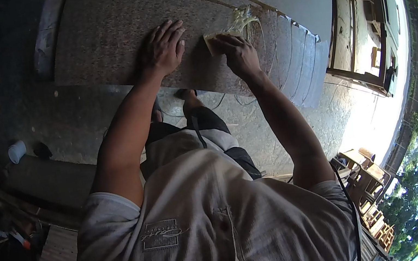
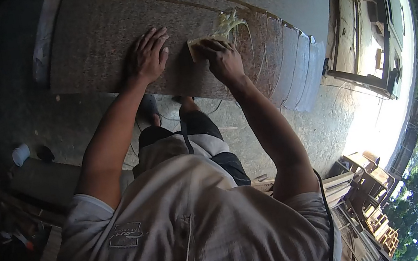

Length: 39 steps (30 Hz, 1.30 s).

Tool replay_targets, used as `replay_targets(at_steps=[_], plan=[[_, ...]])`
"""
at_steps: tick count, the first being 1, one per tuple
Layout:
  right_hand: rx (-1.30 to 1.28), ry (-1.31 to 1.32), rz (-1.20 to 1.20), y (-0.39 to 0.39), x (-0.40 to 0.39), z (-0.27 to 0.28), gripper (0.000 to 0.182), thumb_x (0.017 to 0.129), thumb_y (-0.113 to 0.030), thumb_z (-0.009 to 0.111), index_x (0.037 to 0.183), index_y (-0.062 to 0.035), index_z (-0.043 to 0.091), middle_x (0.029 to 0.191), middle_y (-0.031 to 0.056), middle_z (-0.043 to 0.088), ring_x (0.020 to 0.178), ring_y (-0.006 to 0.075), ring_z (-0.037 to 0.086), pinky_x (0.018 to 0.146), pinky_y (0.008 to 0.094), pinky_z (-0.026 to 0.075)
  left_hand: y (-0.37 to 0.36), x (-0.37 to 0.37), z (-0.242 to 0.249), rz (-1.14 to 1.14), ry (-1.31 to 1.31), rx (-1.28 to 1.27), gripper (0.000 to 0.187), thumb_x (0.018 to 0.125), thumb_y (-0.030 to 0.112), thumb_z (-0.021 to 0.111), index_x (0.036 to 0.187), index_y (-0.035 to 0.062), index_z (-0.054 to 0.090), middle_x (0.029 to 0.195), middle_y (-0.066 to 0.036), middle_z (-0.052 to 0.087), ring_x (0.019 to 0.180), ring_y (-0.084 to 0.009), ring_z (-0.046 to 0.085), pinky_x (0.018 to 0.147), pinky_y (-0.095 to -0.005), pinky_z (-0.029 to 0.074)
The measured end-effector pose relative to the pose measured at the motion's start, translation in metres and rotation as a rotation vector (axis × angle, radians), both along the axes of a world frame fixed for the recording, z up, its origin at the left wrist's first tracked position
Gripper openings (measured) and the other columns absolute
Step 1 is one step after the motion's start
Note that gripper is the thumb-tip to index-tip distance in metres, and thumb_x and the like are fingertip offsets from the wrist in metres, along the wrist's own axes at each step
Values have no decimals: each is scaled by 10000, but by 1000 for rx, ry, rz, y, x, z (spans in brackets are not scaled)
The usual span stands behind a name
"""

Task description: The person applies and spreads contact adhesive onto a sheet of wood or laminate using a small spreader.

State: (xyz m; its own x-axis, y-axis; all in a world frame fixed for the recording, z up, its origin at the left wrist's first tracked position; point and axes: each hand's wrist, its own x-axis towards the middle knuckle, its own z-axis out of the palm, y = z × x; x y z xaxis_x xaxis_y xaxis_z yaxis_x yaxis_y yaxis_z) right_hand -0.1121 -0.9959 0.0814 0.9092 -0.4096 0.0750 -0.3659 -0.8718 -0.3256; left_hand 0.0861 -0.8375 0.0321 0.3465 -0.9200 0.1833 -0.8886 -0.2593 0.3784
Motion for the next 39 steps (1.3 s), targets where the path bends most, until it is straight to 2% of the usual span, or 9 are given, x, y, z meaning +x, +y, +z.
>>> replay_targets(at_steps=[5,11,25,30,32,34,36,37,39], plan=[[12,82,-192,-55,23,56,450,857,-3,519,1185,-253,698,1201,39,680,1091,293,644,914,406,519,1,0,2,0,7,-13,356,984,275,480,1299,127,552,1451,-25,489,1390,-222,394,1160,-405,300],[-149,146,-230,-131,29,6,446,894,-69,485,1206,-319,682,1211,65,669,1051,318,662,875,436,539,0,1,-1,14,3,-24,347,984,268,479,1290,127,559,1436,-23,505,1381,-224,408,1157,-408,306],[4,160,-336,72,-87,22,380,887,-84,498,1187,-222,685,1211,62,667,1095,300,635,916,412,511,0,0,-21,-39,-14,-80,346,997,265,448,1301,126,538,1469,-31,465,1394,-259,380,1162,-438,289],[152,272,-365,87,-74,43,416,873,-68,491,1201,-242,677,1144,108,681,970,346,667,825,460,531,-8,5,-23,-40,-57,-100,365,995,267,442,1314,115,534,1453,-39,488,1371,-253,415,1146,-415,308],[235,180,-381,81,-50,79,425,870,-80,495,1221,-255,658,1037,181,679,859,410,660,758,506,528,-8,13,-39,-80,266,-190,328,1004,240,430,1283,99,531,1457,-95,478,1379,-335,395,1150,-446,278],[153,-6,-425,63,-24,64,435,886,-101,480,1274,-237,622,1105,172,664,959,377,653,843,481,506,-12,25,-48,-88,444,-231,334,1005,224,435,1294,67,496,1402,-144,524,1359,-319,428,1146,-434,272],[11,-111,-367,62,3,41,446,892,-105,472,1305,-219,594,1180,161,632,1049,356,620,903,465,472,-12,31,-51,-104,1235,-421,349,1017,245,413,1299,46,465,1333,-162,568,1337,-269,448,1156,-416,244],[-142,-192,-316,68,15,29,460,898,-109,464,1337,-201,567,1254,150,600,1140,335,587,963,449,438,-10,36,-43,-106,1219,-410,349,1017,245,413,1299,46,465,1333,-162,568,1337,-269,448,1156,-416,244],[-62,84,-281,98,24,3,521,892,-91,470,1405,-175,498,1406,130,494,1305,304,463,1064,418,352,-9,44,-30,-90,1251,-318,358,1023,260,376,1300,44,446,1299,-161,579,1317,-239,459,1168,-404,206]])
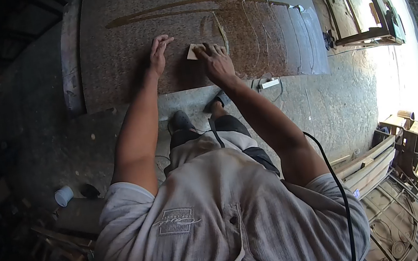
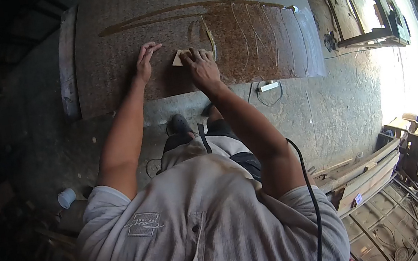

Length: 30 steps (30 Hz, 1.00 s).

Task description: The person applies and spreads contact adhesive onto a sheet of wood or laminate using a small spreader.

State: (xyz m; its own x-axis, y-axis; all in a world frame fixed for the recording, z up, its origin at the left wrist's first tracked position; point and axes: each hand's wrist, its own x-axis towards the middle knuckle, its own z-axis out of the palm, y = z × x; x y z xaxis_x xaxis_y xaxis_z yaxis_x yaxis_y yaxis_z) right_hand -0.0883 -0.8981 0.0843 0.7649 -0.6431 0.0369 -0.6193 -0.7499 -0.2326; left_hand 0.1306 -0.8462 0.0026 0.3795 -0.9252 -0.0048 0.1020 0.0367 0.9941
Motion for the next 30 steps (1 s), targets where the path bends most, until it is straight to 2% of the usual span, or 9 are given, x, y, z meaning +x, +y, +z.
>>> replay_targets(at_steps=[2,4,5,7,9,13,16,20,30], plan=[[0,15,154,58,-12,-40,545,899,-112,469,1440,-179,464,1453,141,456,1365,311,407,1144,421,296,0,8,-4,-37,-14,8,362,1021,273,367,1299,56,449,1303,-159,580,1325,-240,450,1171,-405,193],[203,101,282,98,-19,-16,527,889,-117,485,1411,-184,512,1490,78,428,1386,281,385,1157,398,292,1,10,-2,-72,-7,13,366,1020,286,358,1297,68,453,1307,-156,581,1333,-240,441,1175,-406,181],[232,1,307,104,-24,-22,544,852,-85,507,1372,-234,563,1401,76,533,1284,284,510,1074,399,412,2,12,8,-77,3,56,371,1015,287,379,1305,67,448,1320,-148,573,1343,-241,430,1176,-403,176],[624,187,257,76,-21,59,587,813,-48,518,1335,-306,592,1235,95,649,1091,321,637,934,419,520,6,13,12,-95,13,94,378,1010,287,400,1313,66,444,1332,-141,564,1352,-242,419,1178,-401,171],[406,93,299,24,-40,62,603,796,-15,509,1290,-344,620,1124,91,697,923,345,684,823,437,561,5,12,11,-78,-18,105,398,1020,308,394,1331,62,429,1387,-142,533,1376,-247,386,1169,-407,208],[98,-73,-5,-122,-83,72,519,853,-21,489,1235,-327,663,1142,74,690,970,330,672,830,432,555,4,-18,-5,34,-170,98,418,1023,334,410,1339,60,436,1413,-141,510,1385,-281,382,1153,-425,259],[33,-23,-77,-214,-95,56,521,851,-11,486,1229,-321,667,1176,68,678,989,331,667,835,440,552,4,-34,-7,151,-921,129,329,1012,258,448,1267,69,533,1389,-131,523,1347,-339,422,1116,-448,339],[-32,34,9,-265,-99,17,454,885,-62,492,1204,-325,680,1190,54,674,1018,309,664,869,442,535,2,-36,6,150,-949,149,340,1014,242,430,1263,42,547,1370,-148,544,1344,-344,438,1097,-442,356],[45,47,-84,-88,-211,19,341,897,-158,516,1164,-267,699,1192,8,665,1110,246,620,966,399,466,-3,-31,-2,138,-1021,59,295,1017,197,418,1243,46,534,1363,-149,541,1330,-371,441,1092,-463,369]])
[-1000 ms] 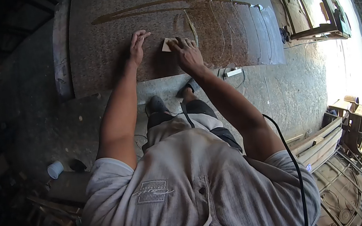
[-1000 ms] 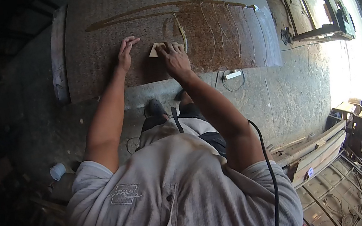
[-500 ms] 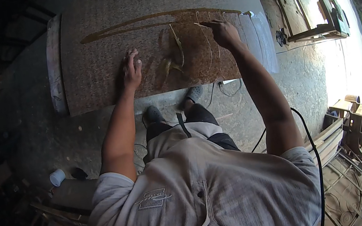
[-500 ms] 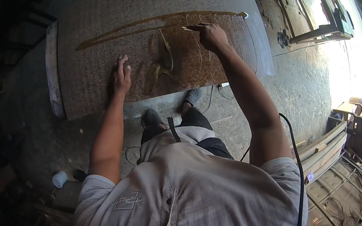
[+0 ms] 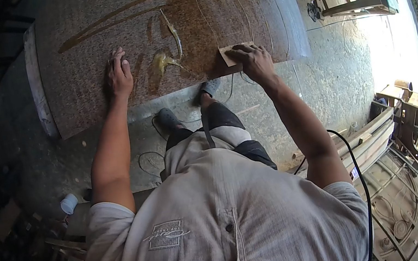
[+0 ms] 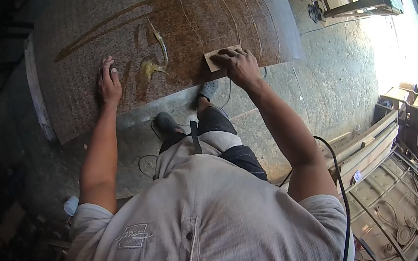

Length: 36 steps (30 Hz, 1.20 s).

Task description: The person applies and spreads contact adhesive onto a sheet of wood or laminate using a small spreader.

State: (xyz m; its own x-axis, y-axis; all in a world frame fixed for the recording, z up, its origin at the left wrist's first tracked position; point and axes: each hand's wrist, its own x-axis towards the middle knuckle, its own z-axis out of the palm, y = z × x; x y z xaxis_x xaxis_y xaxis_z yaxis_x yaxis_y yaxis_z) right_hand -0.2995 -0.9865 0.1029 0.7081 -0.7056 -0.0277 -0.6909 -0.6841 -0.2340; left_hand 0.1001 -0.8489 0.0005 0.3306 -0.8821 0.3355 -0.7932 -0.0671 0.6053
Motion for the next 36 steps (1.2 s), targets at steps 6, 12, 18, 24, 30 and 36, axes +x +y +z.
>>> replay_targets(at_steps=[6,12,18,24,30,36], plan=[[333,169,-156,42,-34,28,322,880,-118,558,1173,-165,685,1019,141,707,968,329,668,871,423,501,2,-3,-4,34,-61,6,272,992,152,437,1212,46,557,1332,-143,566,1285,-367,486,1064,-443,402],[47,-67,-415,-99,23,51,367,921,-133,467,1206,-248,668,1110,131,688,1012,352,649,855,454,507,3,-4,-1,25,-45,-32,259,990,145,447,1212,70,557,1343,-124,563,1294,-353,482,1064,-444,405],[-263,190,-39,-197,55,1,397,927,-154,490,1234,-342,656,1257,25,652,1135,248,621,1022,438,412,2,-11,8,76,-60,74,258,986,129,441,1213,61,544,1350,-132,558,1306,-357,473,1070,-441,399],[-176,114,13,-159,11,-10,372,909,-131,512,1188,-304,688,1247,-8,656,1092,270,642,947,420,480,1,-6,5,43,-60,47,260,977,128,459,1205,53,558,1343,-138,563,1295,-356,485,1064,-441,405],[-116,105,-65,-45,-55,-8,340,898,-178,533,1174,-285,700,1244,-36,658,1114,227,621,934,380,428,1,-3,-5,19,-78,-22,273,977,146,444,1205,44,556,1331,-147,567,1272,-370,496,1065,-450,402],[147,236,-205,46,-68,23,373,897,-104,513,1168,-273,706,1138,46,699,1022,295,653,902,421,479,1,-4,-10,11,-29,2,283,980,157,432,1219,48,538,1351,-143,552,1291,-370,477,1075,-459,385]])
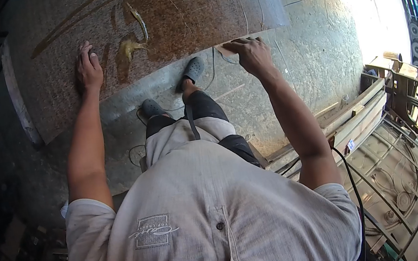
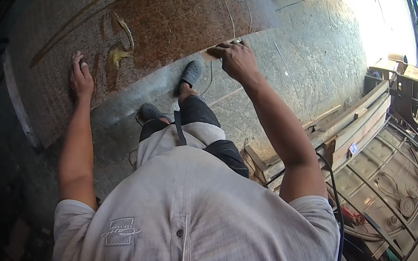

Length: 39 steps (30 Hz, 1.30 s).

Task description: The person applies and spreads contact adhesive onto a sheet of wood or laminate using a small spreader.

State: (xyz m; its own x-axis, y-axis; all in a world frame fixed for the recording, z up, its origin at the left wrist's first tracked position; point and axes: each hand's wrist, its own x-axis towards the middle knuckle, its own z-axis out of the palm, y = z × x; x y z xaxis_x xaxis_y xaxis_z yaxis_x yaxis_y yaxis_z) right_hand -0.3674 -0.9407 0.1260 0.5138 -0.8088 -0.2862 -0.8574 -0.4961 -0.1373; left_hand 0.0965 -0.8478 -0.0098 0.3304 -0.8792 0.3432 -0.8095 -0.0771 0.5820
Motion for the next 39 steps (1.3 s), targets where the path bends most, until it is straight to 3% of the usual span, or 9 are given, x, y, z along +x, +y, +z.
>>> replay_targets(at_steps=[3,5,6,8,13,26,33,35,39], plan=[[310,-13,13,-19,-10,16,362,871,-53,552,1172,-188,700,988,101,730,853,281,696,792,409,545,1,-1,0,4,5,-14,280,982,157,431,1218,51,538,1352,-139,551,1291,-367,478,1075,-457,386],[675,-931,-439,-58,-11,14,298,846,-38,609,1133,-61,687,948,72,722,883,169,673,825,352,529,1,0,-1,25,-6,-24,278,983,158,431,1217,52,539,1353,-140,550,1290,-366,479,1073,-455,387],[618,-1029,-528,-78,3,21,280,826,-35,653,1096,39,651,914,45,699,906,100,620,827,323,516,2,-2,3,24,-31,-3,279,986,158,432,1220,51,538,1354,-140,550,1290,-363,480,1073,-452,388],[-61,-502,-214,-146,11,2,322,879,-81,561,1178,-139,666,1017,99,734,929,300,694,836,402,525,1,-3,10,43,-71,15,279,988,158,433,1223,51,537,1354,-140,549,1291,-360,480,1073,-449,389],[-433,-138,26,-239,58,-10,362,914,-157,511,1187,-322,683,1152,17,698,1041,256,657,946,461,447,1,-8,17,48,-15,51,277,996,146,427,1226,45,545,1349,-142,551,1302,-353,476,1075,-444,391],[-258,-90,92,-159,-30,-28,442,847,-44,523,1163,-300,697,1238,-67,658,1077,229,628,954,396,424,2,-2,9,3,-52,50,293,1004,149,415,1260,43,511,1395,-154,515,1313,-362,464,1079,-438,383],[-246,-50,-27,-42,-57,-20,399,880,-81,504,1157,-283,709,1218,-43,673,1100,229,621,947,364,403,1,0,2,8,-8,45,319,1010,174,397,1277,36,502,1396,-161,510,1301,-358,476,1049,-428,412],[53,203,-117,-24,-38,12,361,870,-34,532,1151,-177,709,1118,75,711,949,250,680,857,384,496,-1,0,2,-7,-11,26,329,1011,177,389,1290,37,496,1398,-159,509,1297,-357,478,1049,-419,413],[460,-723,-447,-55,-56,9,275,888,-72,596,1152,-54,670,1037,95,705,906,182,663,826,344,511,-2,-4,2,23,-3,29,306,985,146,414,1248,34,521,1375,-160,524,1297,-365,473,1066,-445,399]])
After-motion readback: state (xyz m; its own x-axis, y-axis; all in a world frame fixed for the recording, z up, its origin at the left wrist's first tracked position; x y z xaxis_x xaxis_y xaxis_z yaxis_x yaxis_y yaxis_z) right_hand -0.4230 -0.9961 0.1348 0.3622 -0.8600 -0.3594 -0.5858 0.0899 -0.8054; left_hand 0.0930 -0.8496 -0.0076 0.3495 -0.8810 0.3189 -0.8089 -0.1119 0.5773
